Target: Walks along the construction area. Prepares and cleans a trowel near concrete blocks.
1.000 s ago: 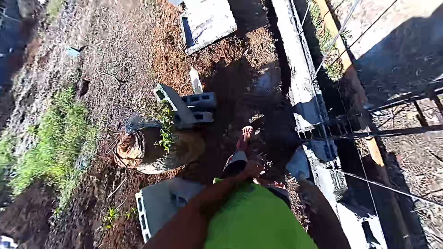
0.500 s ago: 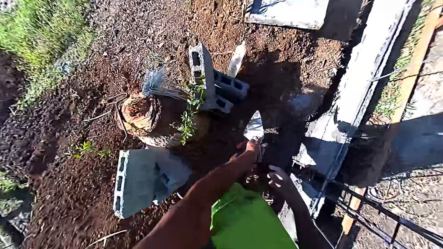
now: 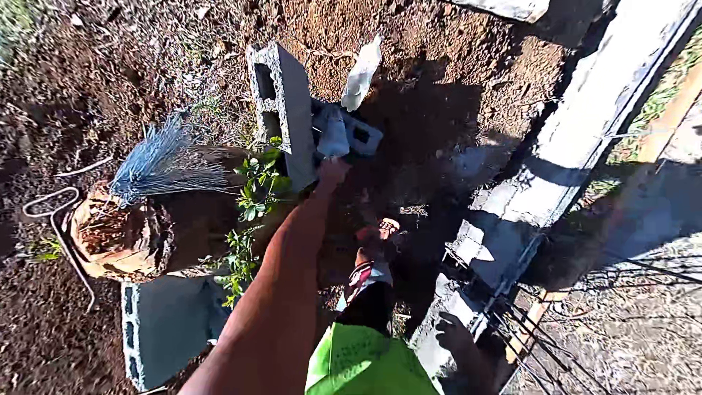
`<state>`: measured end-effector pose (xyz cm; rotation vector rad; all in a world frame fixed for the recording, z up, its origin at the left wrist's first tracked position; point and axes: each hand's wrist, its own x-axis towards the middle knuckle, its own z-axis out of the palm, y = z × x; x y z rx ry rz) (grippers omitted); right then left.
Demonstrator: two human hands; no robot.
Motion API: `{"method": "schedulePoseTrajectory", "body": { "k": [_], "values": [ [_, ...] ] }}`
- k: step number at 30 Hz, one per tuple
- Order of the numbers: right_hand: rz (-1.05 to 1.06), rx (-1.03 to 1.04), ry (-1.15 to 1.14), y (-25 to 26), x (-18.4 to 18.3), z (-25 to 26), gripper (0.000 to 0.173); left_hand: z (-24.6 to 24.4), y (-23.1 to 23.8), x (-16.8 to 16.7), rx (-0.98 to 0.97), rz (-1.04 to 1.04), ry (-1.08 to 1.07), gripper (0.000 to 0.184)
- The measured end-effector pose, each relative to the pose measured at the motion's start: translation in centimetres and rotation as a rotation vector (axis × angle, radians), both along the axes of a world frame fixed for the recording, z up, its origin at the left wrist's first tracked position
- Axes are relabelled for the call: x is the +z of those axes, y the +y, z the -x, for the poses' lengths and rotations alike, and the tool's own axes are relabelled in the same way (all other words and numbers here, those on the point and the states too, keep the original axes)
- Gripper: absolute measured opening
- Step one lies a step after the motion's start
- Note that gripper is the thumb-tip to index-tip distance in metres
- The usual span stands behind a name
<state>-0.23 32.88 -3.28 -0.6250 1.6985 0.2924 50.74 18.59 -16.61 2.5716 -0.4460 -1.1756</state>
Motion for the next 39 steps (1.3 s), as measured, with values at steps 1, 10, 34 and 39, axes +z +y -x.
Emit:
{"method": "schedulePoseTrajectory", "body": {
  "k": [1,10,34,39],
  "values": [
    [-0.009,-0.017,0.004,0.0,-0.4,-0.1,0.037,-0.5,-0.4,-0.7,0.001,-0.037,-0.027,0.055],
    [0.018,-0.023,-0.105,-1.0,-2.3,-3.2,0.037,0.1,-0.4,-4.9,-0.299,-0.285,-0.135,0.062],
    [-0.058,-0.163,-0.019,2.2,-2.2,-2.1,0.039,-0.9,0.1,-7.9,0.002,-0.174,-0.135,0.075],
    [0.041,-0.005,-0.034,-1.4,-3.3,-3.2,0.035,0.3,-3.2,-3.5,0.05,-0.106,-0.048,0.058]
  ]
}}
